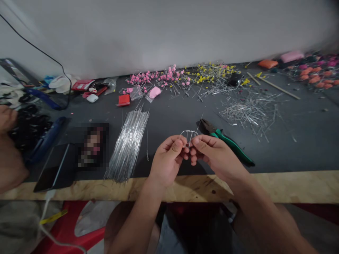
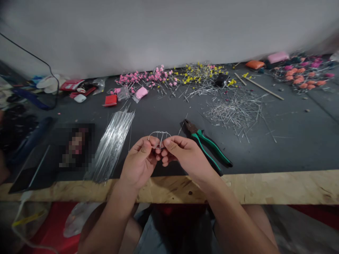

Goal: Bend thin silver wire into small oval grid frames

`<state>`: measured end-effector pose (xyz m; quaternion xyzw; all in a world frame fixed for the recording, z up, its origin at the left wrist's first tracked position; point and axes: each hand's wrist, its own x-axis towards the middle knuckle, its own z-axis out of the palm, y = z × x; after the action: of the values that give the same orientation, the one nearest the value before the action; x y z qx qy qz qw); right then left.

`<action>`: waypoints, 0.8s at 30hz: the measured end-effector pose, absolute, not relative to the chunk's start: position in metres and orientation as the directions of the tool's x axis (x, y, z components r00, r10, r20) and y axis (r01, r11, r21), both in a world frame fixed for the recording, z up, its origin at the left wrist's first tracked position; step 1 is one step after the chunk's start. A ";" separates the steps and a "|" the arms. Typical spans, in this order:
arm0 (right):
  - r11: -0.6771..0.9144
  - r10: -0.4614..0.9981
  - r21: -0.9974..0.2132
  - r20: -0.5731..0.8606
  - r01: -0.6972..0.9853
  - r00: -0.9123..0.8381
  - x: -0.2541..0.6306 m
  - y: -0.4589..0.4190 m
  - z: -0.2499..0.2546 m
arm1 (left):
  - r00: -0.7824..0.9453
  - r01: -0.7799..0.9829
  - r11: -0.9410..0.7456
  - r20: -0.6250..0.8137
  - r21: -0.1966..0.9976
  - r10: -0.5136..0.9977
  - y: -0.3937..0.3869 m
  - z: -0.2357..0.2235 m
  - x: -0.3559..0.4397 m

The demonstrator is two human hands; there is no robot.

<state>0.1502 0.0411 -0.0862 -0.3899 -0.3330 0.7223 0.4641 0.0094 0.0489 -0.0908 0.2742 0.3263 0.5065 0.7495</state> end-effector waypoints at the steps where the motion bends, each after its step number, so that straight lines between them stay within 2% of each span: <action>1: -0.353 0.928 -0.837 -0.256 -0.419 -0.269 0.150 0.041 -0.086 | 0.287 -0.582 0.347 -0.213 0.736 0.934 0.049 -0.090 0.009; 6: -0.355 0.927 -0.830 -0.254 -0.429 -0.275 0.148 0.040 -0.086 | 0.338 -0.584 0.380 -0.210 0.717 0.917 0.048 -0.088 0.010; 12: -0.210 0.978 -0.928 -0.205 -0.307 -0.049 0.146 0.040 -0.091 | 0.143 -0.526 0.208 -0.155 0.825 0.978 0.049 -0.095 0.011; 15: -0.124 0.990 -0.979 -0.133 -0.163 0.047 0.145 0.038 -0.091 | 0.084 -0.433 0.128 -0.101 0.892 0.991 0.049 -0.099 0.013; 18: -0.077 0.995 -0.997 -0.079 -0.028 0.063 0.143 0.036 -0.089 | -0.017 -0.273 0.081 -0.089 0.959 0.996 0.050 -0.100 0.015; 21: -0.070 0.995 -0.997 -0.068 0.026 0.066 0.142 0.035 -0.089 | -0.119 -0.139 0.042 -0.058 0.989 0.991 0.050 -0.101 0.016; 24: -0.069 0.995 -0.997 -0.066 0.037 0.075 0.141 0.035 -0.090 | -0.173 -0.084 -0.009 -0.006 0.996 0.985 0.050 -0.103 0.016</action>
<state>0.1411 0.0348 -0.0899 -0.5445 -0.4738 0.4879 0.4909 0.0165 0.0504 -0.1030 0.4334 0.5196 0.5627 0.4749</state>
